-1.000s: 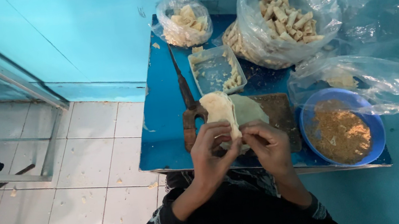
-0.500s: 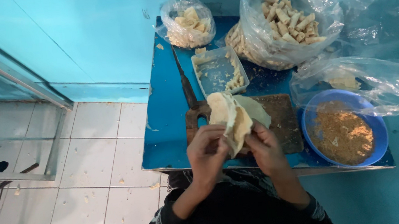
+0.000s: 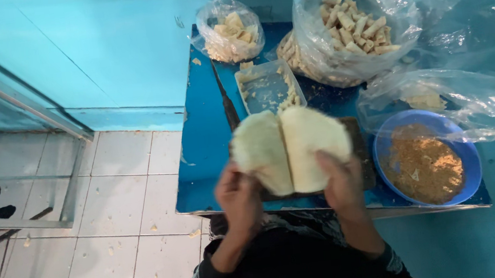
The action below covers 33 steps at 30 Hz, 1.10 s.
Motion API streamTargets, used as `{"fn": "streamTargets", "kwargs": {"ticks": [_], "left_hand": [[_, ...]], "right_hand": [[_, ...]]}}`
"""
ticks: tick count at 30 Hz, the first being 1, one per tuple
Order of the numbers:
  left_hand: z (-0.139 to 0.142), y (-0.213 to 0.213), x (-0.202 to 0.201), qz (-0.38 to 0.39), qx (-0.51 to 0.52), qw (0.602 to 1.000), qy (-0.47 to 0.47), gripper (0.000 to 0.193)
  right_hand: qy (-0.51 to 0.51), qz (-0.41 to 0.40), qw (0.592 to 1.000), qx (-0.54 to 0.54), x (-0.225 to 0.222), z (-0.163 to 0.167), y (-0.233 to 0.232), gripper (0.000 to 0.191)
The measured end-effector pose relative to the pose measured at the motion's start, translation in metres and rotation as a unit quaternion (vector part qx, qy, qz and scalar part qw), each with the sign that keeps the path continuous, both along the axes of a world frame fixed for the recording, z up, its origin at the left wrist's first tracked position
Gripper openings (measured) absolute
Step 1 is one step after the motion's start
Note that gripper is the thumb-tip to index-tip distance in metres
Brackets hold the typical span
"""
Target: The person sits at a small table and peels thin outer layers off round cassava cakes by hand, tearing the peel away and setting pieces aside. They then hold a cake on a wooden cutting board and slice it into pieces with a knife.
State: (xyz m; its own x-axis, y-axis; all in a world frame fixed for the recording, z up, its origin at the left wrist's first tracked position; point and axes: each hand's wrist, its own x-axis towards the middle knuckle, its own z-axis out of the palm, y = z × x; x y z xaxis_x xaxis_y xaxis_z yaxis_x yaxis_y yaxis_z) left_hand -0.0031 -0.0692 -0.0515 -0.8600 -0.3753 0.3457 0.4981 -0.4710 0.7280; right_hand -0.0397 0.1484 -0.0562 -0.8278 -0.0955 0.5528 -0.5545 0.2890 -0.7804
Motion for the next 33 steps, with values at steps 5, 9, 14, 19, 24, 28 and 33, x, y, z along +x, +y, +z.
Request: {"fn": "streamTargets", "kwargs": {"ticks": [5,9,14,19,24,28,33], "left_hand": [[0.005,-0.052,0.010,0.026,0.152,0.980,-0.127,0.022],[0.019,-0.092,0.008,0.097,0.068,0.973,-0.197,0.016],[0.024,-0.108,-0.004,0.245,-0.464,0.830,-0.189,0.009],[0.030,-0.095,-0.001,0.376,-0.553,0.731,-0.134,0.037],[0.030,-0.031,0.000,-0.119,-0.220,0.966,-0.071,0.050],[0.032,0.005,-0.018,-0.379,0.213,0.871,-0.231,0.083],[0.031,-0.002,-0.019,-0.362,0.249,0.869,-0.230,0.090]], "right_hand": [[-0.101,-0.023,0.955,-0.280,0.013,-0.017,0.030,0.040],[-0.139,-0.079,0.840,-0.518,0.018,0.003,0.053,0.052],[-0.087,-0.089,0.856,-0.502,0.032,0.012,0.067,0.062],[0.194,-0.305,0.930,0.066,0.024,0.003,0.068,0.032],[0.184,-0.132,0.937,0.267,0.026,0.035,0.004,0.024],[0.118,0.068,0.962,0.235,0.027,0.072,-0.047,0.042],[0.054,0.097,0.988,0.107,0.018,0.089,-0.044,0.028]]}}
